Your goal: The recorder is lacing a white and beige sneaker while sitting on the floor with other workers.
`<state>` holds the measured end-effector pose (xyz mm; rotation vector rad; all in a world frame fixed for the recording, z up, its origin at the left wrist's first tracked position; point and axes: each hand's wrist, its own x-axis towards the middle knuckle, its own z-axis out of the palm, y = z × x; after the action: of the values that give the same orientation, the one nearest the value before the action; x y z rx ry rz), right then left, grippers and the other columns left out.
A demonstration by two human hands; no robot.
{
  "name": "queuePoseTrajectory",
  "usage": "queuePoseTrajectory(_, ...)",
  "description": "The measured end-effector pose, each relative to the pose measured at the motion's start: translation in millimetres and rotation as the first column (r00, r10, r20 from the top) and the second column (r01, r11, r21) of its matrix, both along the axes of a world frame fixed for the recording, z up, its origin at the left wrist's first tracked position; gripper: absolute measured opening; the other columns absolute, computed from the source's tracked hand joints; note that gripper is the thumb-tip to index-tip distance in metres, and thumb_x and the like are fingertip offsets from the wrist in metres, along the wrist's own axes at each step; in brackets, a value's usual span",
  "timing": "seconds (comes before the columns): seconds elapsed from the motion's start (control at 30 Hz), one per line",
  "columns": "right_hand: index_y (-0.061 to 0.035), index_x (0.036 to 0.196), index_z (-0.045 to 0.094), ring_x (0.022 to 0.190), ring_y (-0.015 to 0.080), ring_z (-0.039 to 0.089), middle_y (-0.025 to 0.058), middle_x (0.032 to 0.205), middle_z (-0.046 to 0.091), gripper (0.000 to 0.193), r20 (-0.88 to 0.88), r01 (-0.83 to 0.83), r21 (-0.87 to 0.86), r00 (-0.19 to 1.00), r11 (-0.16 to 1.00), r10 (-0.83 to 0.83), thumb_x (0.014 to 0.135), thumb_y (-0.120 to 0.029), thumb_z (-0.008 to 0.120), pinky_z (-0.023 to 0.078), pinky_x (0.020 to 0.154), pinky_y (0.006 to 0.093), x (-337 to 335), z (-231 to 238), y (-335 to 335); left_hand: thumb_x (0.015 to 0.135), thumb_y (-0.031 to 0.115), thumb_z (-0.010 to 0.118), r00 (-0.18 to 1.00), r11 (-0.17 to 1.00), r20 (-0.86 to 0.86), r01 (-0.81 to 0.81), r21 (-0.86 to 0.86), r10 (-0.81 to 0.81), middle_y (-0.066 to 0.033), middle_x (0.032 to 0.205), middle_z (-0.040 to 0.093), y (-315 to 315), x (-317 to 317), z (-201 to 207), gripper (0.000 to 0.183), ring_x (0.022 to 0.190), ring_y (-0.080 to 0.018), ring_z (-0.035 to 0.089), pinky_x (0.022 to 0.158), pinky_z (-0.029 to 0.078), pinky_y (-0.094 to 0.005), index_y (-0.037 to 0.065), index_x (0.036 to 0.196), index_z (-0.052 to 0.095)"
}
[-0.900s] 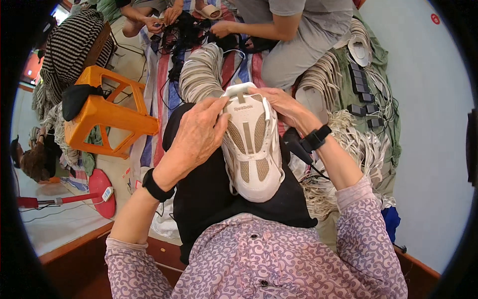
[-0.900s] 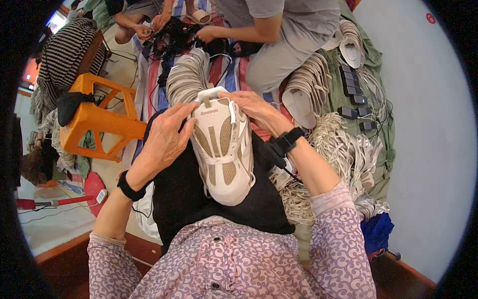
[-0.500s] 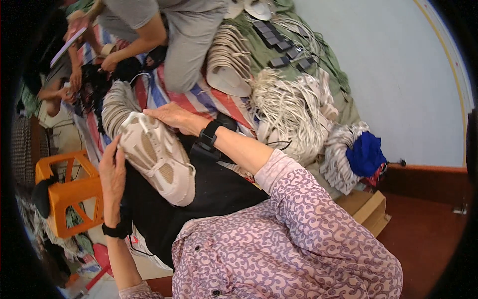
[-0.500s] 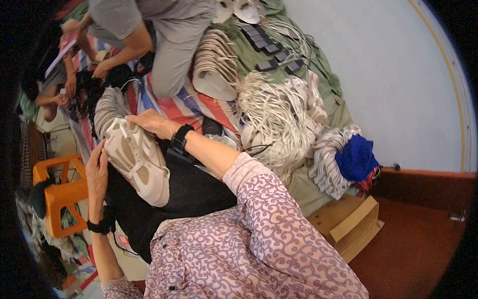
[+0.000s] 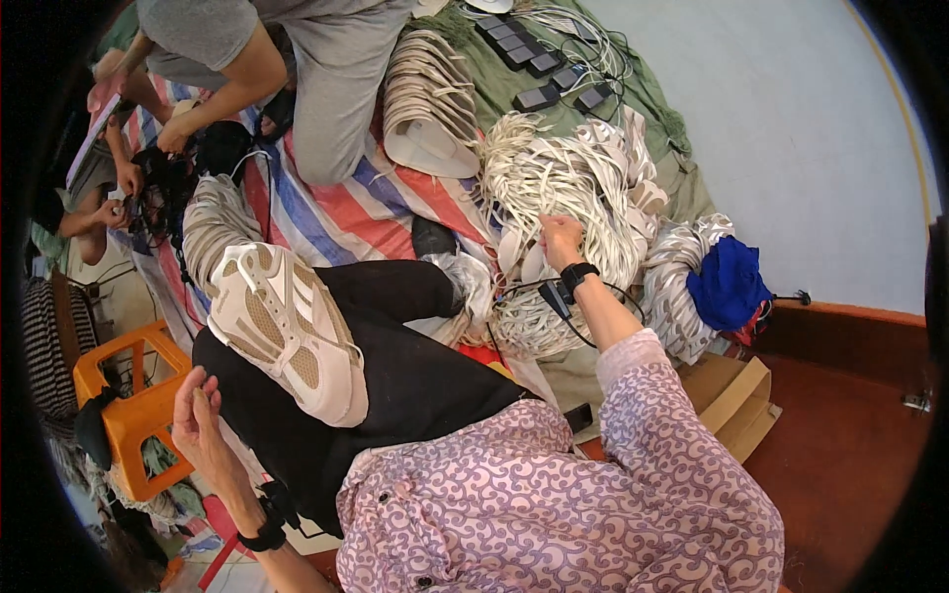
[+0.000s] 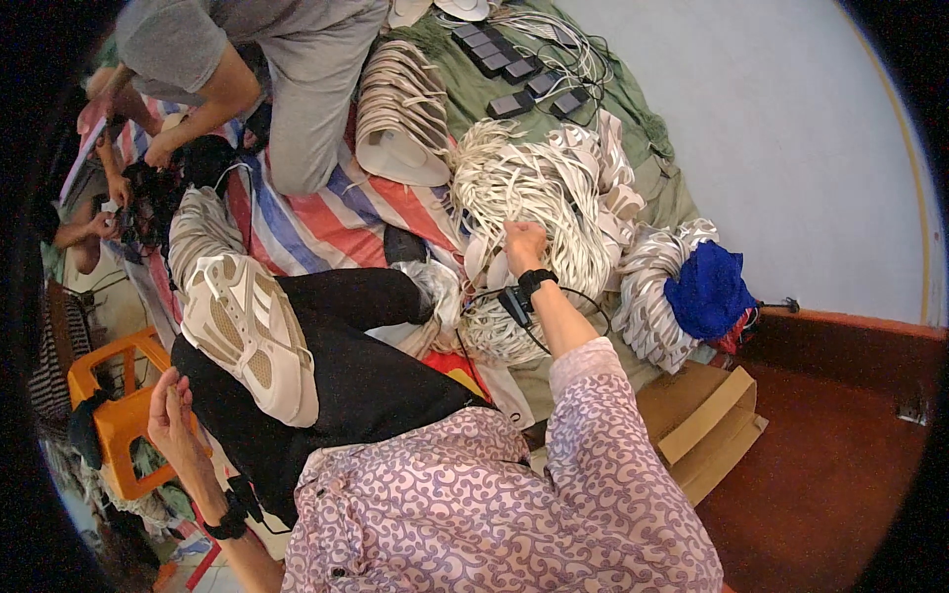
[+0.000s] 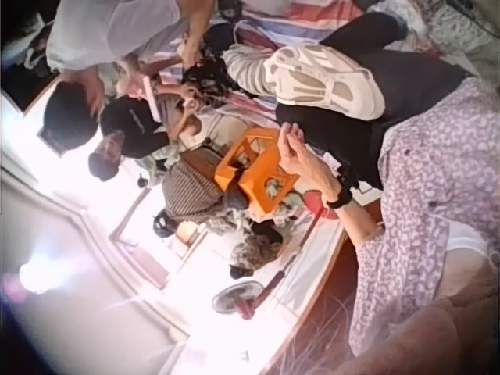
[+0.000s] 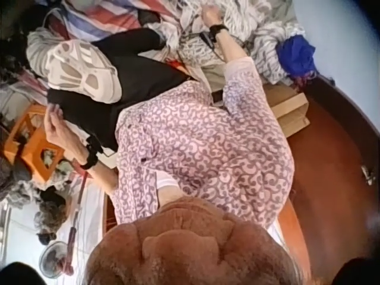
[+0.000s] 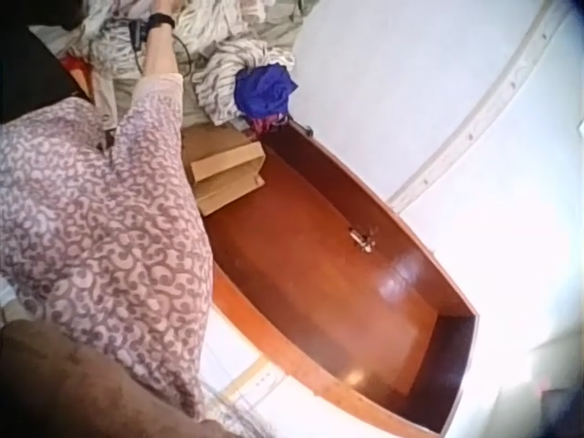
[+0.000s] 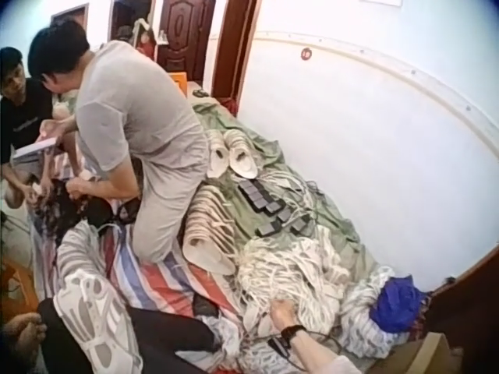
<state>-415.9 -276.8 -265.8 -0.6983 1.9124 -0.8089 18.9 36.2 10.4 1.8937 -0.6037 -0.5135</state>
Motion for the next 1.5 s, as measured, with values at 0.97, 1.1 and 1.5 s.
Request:
queuePoseTrajectory(0.97, 0.0014, 0.093, 0.069, 0.056, 0.0053, 0.055, 0.0009, 0.068, 0.063, 0.012, 0.439, -0.955, -0.281, -0.041, 0.094, 0.898, 0.095, -0.010, 0.065, 0.041, 0.049, 0.0204, 149, 332, 131, 0.100, 0.021, 0.056, 0.565, 0.628, -0.320, 0.766, -0.139, -0.760, -0.0017, 0.062, 0.055, -33, -109, 50, 0.026, 0.057, -0.0093, 0.050, 0.053, 0.043, -0.0276, -0.001, 0.095, 0.066)
queuePoseTrajectory(1.1, 0.0068, 0.101, 0.065, 0.051, 0.0119, 0.055, 0.0086, 0.064, 0.061, 0.013, 0.537, -0.906, -0.371, -0.031, 0.203, 0.843, 0.089, 0.002, 0.065, 0.040, 0.045, 0.0236, 161, 330, 129, 0.101, 0.024, 0.055, 0.637, 0.817, -0.513, 0.473, -0.329, -0.576, 0.0052, 0.066, 0.054, 12, -75, 43, 0.026, 0.058, -0.0034, 0.048, 0.052, 0.039, -0.0196, 0.005, 0.093, 0.071)
queuePoseTrajectory(1.5, -0.0047, 0.109, 0.059, 0.056, 0.0098, 0.045, 0.0019, 0.071, 0.052, 0.011, 0.685, -0.698, -0.416, 0.181, 0.583, 0.705, 0.101, -0.011, 0.055, 0.037, 0.051, 0.0218, 134, 321, 100, 0.091, 0.009, 0.061, 0.486, 0.531, -0.791, -0.810, -0.248, 0.372, 0.0039, 0.066, 0.056, 218, 99, -91, 0.009, 0.051, -0.0034, 0.047, 0.046, 0.037, -0.0149, 0.003, 0.085, 0.066)
